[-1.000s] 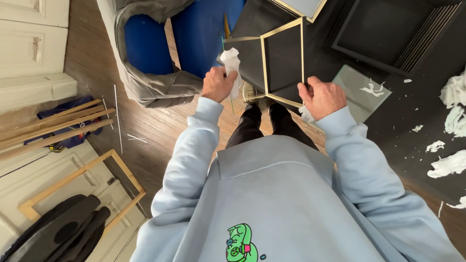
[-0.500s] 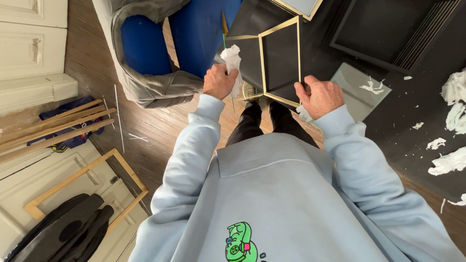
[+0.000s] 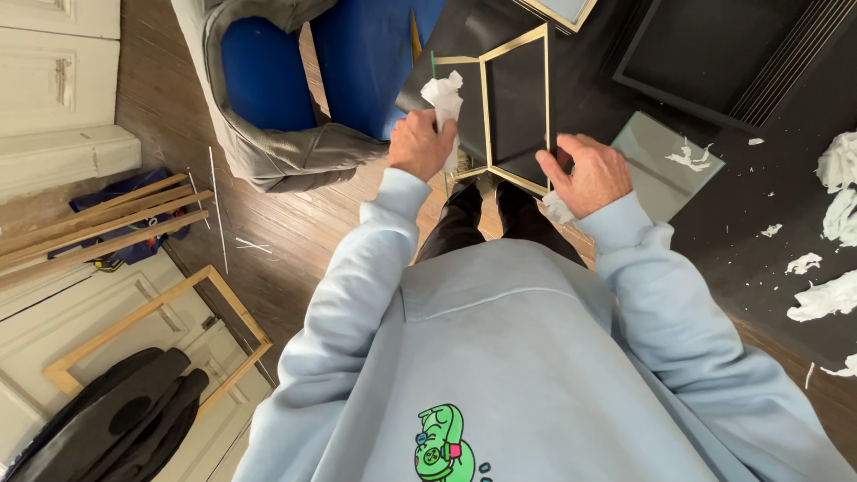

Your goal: The person wipes the surface of a framed mirror with a white cloth, then places it on a stack of similar frames. The person repeats this process with additional mirrors, wiping each one and stacking them. Finally, the person carries the stack of mirrors toward a door.

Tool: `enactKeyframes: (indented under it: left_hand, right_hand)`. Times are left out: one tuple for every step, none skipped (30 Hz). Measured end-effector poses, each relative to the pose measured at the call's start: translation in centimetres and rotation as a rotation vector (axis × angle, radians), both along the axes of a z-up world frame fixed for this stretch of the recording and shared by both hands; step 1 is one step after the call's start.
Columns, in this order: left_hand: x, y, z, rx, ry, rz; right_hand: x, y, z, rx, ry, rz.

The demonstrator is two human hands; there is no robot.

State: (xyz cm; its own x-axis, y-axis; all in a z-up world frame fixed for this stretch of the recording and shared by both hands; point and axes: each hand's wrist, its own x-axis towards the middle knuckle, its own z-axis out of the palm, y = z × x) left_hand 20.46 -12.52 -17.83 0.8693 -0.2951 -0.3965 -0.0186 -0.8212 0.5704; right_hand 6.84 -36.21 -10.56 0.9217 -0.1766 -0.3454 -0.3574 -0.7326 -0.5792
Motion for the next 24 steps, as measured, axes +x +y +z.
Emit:
enactKeyframes:
  left_hand:
    - [-0.2,-0.3,0.2,0.001,0.001,0.001]
    - [-0.5,-0.6,0.3,0.016,0.016,0.024]
    - [-0.6,-1.0,0.5,0.031,0.029,0.046]
    - [-0.9,-1.4,0.9,0.029,0.027,0.046]
    - [-1.2,-1.7,1.4,-0.029,-0.057,0.078]
    - [-1.6,-2.0,1.8,-0.088,-0.142,0.109]
    - [-1.7,-2.4,2.5,-0.089,-0.143,0.108]
    - [-1.8,-2.8,3.1,-0.134,-0.150,0.133]
    - [-2.0,-3.2,3.7,-0.177,-0.157,0.158]
    - [-2.1,-3.5,3.7,-0.178,-0.158,0.157]
    - [-2.3,-3.7,3.7,-0.174,-0.148,0.159]
    - [-2.5,-4.0,3.7,-0.169,-0.139,0.160]
    - [-2.6,-4.2,3.9,-0.171,-0.141,0.158]
    - [-2.7,-4.4,4.1,-0.186,-0.143,0.173]
    - [-2.9,-4.6,4.3,-0.200,-0.143,0.188]
    - [-3.1,-4.7,4.4,-0.200,-0.142,0.188]
    - [-3.1,-4.7,4.5,-0.218,-0.171,0.170]
    - [-3.1,-4.8,4.6,-0.235,-0.201,0.153]
    - [-3.2,-4.5,4.3,-0.237,-0.203,0.152]
    - [-3.4,-4.4,3.9,-0.264,-0.199,0.155]
    - [-3.7,-4.1,3.6,-0.288,-0.191,0.158]
    - [-3.7,-2.7,2.7,-0.288,-0.190,0.158]
    - [-3.6,-1.5,1.8,-0.618,0.050,0.312]
    - [-3.4,-0.3,0.8,-0.940,0.303,0.462]
  right_hand:
    - [0.2,0.4,0.4,0.001,0.001,0.001]
    - [0.4,0.8,0.9,0.041,-0.052,-0.031]
    - [0.6,1.1,1.3,0.080,-0.107,-0.065]
    - [0.6,1.4,1.4,0.079,-0.109,-0.065]
    - [0.6,1.7,1.6,0.066,-0.135,-0.060]
    - [0.6,2.0,1.7,0.053,-0.161,-0.054]
    - [0.7,2.3,1.8,0.051,-0.162,-0.056]
    - [0.7,2.5,2.0,0.041,-0.201,-0.036]
    - [0.8,2.8,2.1,0.032,-0.240,-0.016]
    - [1.0,3.0,2.2,0.031,-0.241,-0.018]
    - [1.1,3.2,2.3,0.084,-0.216,-0.022]
    - [1.3,3.4,2.4,0.137,-0.190,-0.026]
    - [1.4,3.6,2.4,0.135,-0.192,-0.028]
    - [1.5,3.7,2.4,0.122,-0.190,-0.016]
    - [1.5,3.8,2.4,0.110,-0.185,-0.004]
    - [1.5,3.8,2.4,0.110,-0.184,-0.005]
    - [1.6,3.9,2.4,0.111,-0.163,0.004]
    - [1.8,3.9,2.3,0.113,-0.143,0.013]
    - [1.7,3.9,2.3,0.111,-0.146,0.012]
    - [1.7,3.8,2.3,0.082,-0.171,0.027]
    - [1.5,3.7,2.3,0.054,-0.192,0.042]
    - [1.4,3.6,2.4,0.055,-0.192,0.041]
    - [1.5,3.3,2.4,0.066,-0.215,0.043]
    - [1.5,3.1,2.5,0.077,-0.238,0.045]
